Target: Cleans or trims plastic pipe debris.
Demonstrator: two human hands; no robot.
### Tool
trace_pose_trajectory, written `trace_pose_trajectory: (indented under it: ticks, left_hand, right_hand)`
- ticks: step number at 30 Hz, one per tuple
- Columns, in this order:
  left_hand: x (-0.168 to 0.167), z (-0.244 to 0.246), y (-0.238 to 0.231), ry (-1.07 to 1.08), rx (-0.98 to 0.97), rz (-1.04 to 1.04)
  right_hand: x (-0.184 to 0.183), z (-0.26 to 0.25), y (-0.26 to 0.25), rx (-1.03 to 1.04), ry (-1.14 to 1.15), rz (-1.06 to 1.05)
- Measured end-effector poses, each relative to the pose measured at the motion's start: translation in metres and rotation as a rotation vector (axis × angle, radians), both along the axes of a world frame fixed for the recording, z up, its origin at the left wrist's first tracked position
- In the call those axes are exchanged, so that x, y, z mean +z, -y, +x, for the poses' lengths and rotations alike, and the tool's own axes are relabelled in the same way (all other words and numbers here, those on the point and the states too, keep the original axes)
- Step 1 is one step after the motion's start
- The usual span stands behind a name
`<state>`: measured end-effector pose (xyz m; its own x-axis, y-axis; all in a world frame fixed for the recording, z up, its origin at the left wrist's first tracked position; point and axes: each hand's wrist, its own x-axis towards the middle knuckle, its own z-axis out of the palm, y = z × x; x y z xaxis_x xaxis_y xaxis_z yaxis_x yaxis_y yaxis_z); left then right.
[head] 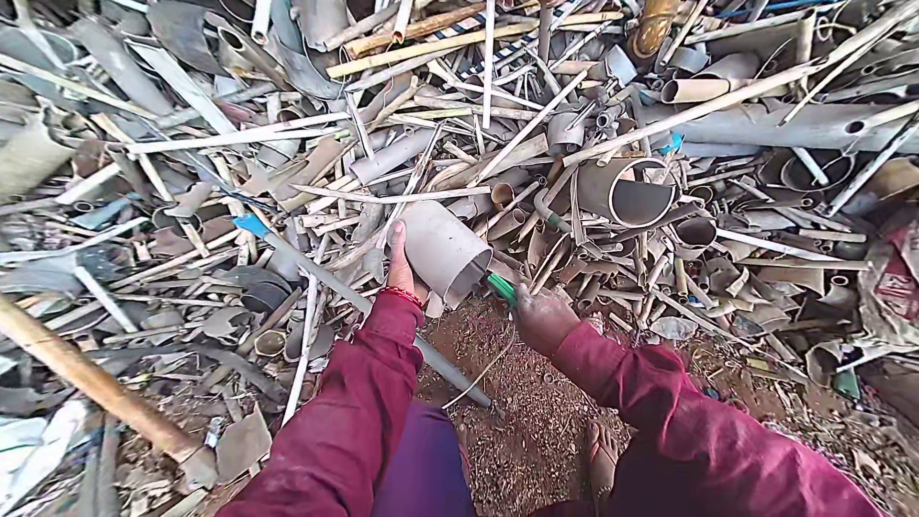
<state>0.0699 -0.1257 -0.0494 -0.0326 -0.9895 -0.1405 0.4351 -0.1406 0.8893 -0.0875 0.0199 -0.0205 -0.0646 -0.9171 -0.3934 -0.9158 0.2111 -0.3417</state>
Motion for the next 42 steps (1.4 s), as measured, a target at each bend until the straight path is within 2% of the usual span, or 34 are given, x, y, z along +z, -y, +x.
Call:
trace_pose_trajectory:
  ticks: [1,3,4,5,7,8,9,12,13,16,17,18,20,23,25,26,27,28,29,31,32,33,35,37,39,41,42]
  left_hand:
    - [0.002,-0.002,0.000,-0.014,0.012,-0.006]
    - [0.004,-0.001,-0.001,-0.026,0.051,-0.027]
    - [0.004,0.001,-0.001,-0.016,0.071,-0.039]
    - [0.003,0.005,-0.001,-0.014,0.083,-0.045]
    - [0.002,0.011,0.004,-0.043,0.081,-0.063]
    - [0.001,0.013,0.006,-0.059,0.069,-0.074]
    - [0.000,0.014,0.007,-0.054,0.064,-0.085]
    - [0.000,0.014,0.005,0.050,0.097,-0.126]
    - [0.000,0.015,0.004,0.073,0.098,-0.142]
    - [0.000,0.015,0.006,0.043,0.076,-0.169]
    - [-0.001,0.013,0.007,0.012,0.077,-0.161]
    - [-0.001,0.011,0.006,-0.019,0.078,-0.155]
    - [0.001,0.010,0.004,-0.098,0.065,-0.125]
    - [0.011,0.008,-0.006,-0.158,-0.046,-0.059]
    - [0.012,0.001,-0.013,-0.193,-0.160,-0.114]
    - [0.011,-0.002,-0.016,-0.202,-0.233,-0.140]
    - [0.010,-0.006,-0.019,-0.200,-0.278,-0.150]
    - [0.009,-0.009,-0.022,-0.180,-0.287,-0.149]
    - [0.009,-0.013,-0.024,-0.160,-0.269,-0.135]
    - [0.010,-0.018,-0.024,-0.117,-0.188,-0.065]
    - [0.011,-0.019,-0.023,-0.091,-0.142,-0.017]
    - [0.012,-0.020,-0.020,-0.068,-0.100,0.027]
    - [0.010,-0.019,-0.016,-0.057,-0.057,0.069]
    - [0.009,-0.016,-0.013,-0.119,-0.078,0.017]
    - [0.007,-0.010,-0.010,-0.187,-0.122,-0.084]
    - [0.008,-0.005,-0.009,-0.184,-0.159,-0.127]
    - [0.008,-0.003,-0.010,-0.170,-0.178,-0.126]
  right_hand:
    - [0.002,-0.001,-0.003,0.030,0.137,-0.010]
    - [-0.009,-0.006,-0.007,0.125,0.553,-0.013]
    - [-0.013,-0.007,-0.007,0.137,0.664,-0.008]
    - [-0.010,-0.008,-0.007,0.154,0.571,-0.023]
    - [0.006,-0.005,-0.008,0.103,0.160,-0.002]
    - [0.008,-0.002,-0.009,0.068,0.073,0.015]
    - [0.007,0.000,-0.011,0.066,0.092,0.021]
    - [0.002,-0.002,-0.016,0.195,0.409,0.005]
    - [0.004,-0.003,-0.015,0.201,0.382,-0.005]
    - [0.016,-0.003,-0.014,0.077,0.047,0.000]
    - [0.016,-0.002,-0.015,0.061,0.040,0.009]
    - [0.017,-0.002,-0.016,0.071,0.117,0.024]
    - [0.011,-0.006,-0.018,0.141,0.421,0.028]
    - [-0.001,-0.015,-0.016,0.057,1.065,0.032]
    - [-0.008,-0.018,-0.012,-0.016,1.460,0.038]
    - [-0.009,-0.016,-0.011,-0.043,1.585,0.050]
    - [-0.009,-0.014,-0.011,-0.052,1.607,0.046]
    - [-0.007,-0.013,-0.010,-0.037,1.493,0.006]
    - [-0.004,-0.012,-0.010,-0.001,1.217,-0.070]
    - [0.013,-0.009,-0.008,0.068,0.397,-0.076]
    - [0.016,-0.006,-0.007,0.033,0.127,-0.036]
    - [0.013,-0.004,-0.006,-0.018,-0.035,-0.029]
    - [0.010,-0.003,-0.007,-0.055,-0.136,-0.037]
    - [0.013,-0.005,-0.009,0.022,0.046,-0.027]
    - [0.003,-0.010,-0.012,0.097,0.477,-0.052]
    - [-0.008,-0.012,-0.012,0.052,0.974,-0.001]
    - [-0.011,-0.013,-0.011,0.052,1.036,-0.003]
